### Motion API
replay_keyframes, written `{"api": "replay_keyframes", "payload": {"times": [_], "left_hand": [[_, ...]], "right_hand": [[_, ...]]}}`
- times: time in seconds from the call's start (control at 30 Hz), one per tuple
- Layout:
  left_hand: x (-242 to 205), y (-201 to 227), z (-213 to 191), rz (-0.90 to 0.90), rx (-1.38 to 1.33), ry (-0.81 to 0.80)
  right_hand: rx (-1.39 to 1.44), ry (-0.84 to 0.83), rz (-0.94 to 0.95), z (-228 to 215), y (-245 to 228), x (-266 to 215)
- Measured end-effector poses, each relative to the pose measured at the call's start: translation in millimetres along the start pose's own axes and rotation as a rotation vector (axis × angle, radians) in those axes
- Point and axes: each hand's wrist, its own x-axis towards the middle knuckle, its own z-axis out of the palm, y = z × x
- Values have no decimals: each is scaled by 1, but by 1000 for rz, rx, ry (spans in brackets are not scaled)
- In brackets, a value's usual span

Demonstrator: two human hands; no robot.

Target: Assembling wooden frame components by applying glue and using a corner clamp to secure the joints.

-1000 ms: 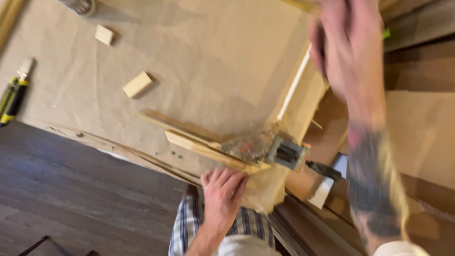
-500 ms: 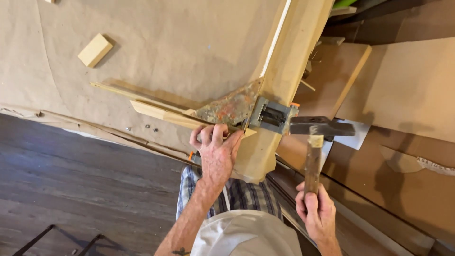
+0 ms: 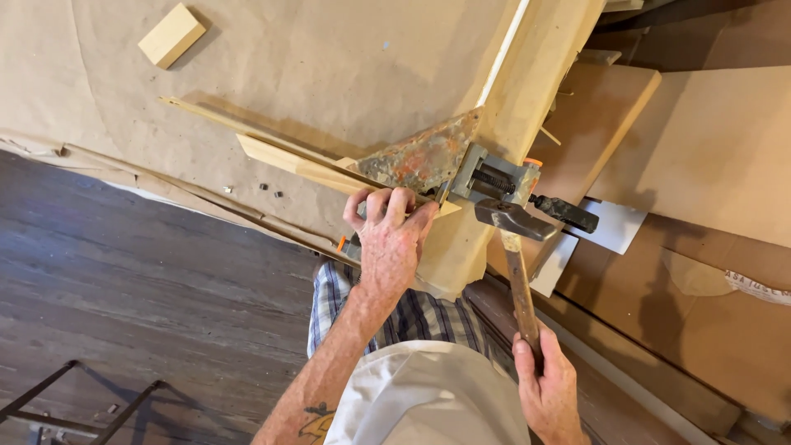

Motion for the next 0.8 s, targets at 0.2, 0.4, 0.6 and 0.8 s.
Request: {"api": "replay_keyframes", "payload": {"times": [0.2, 0.4, 0.6, 0.8], "left_hand": [[-1, -3, 2, 30, -22, -14], [0, -4, 0, 26, -42, -1], [-2, -5, 4, 41, -39, 11], [-2, -4, 6, 36, -19, -4]], "right_hand": [[-45, -62, 20, -3, -16, -6], [-46, -40, -99, 2, -19, -10], [-101, -38, -246, 8, -28, -10], [-128, -33, -212, 16, -26, -7]]}}
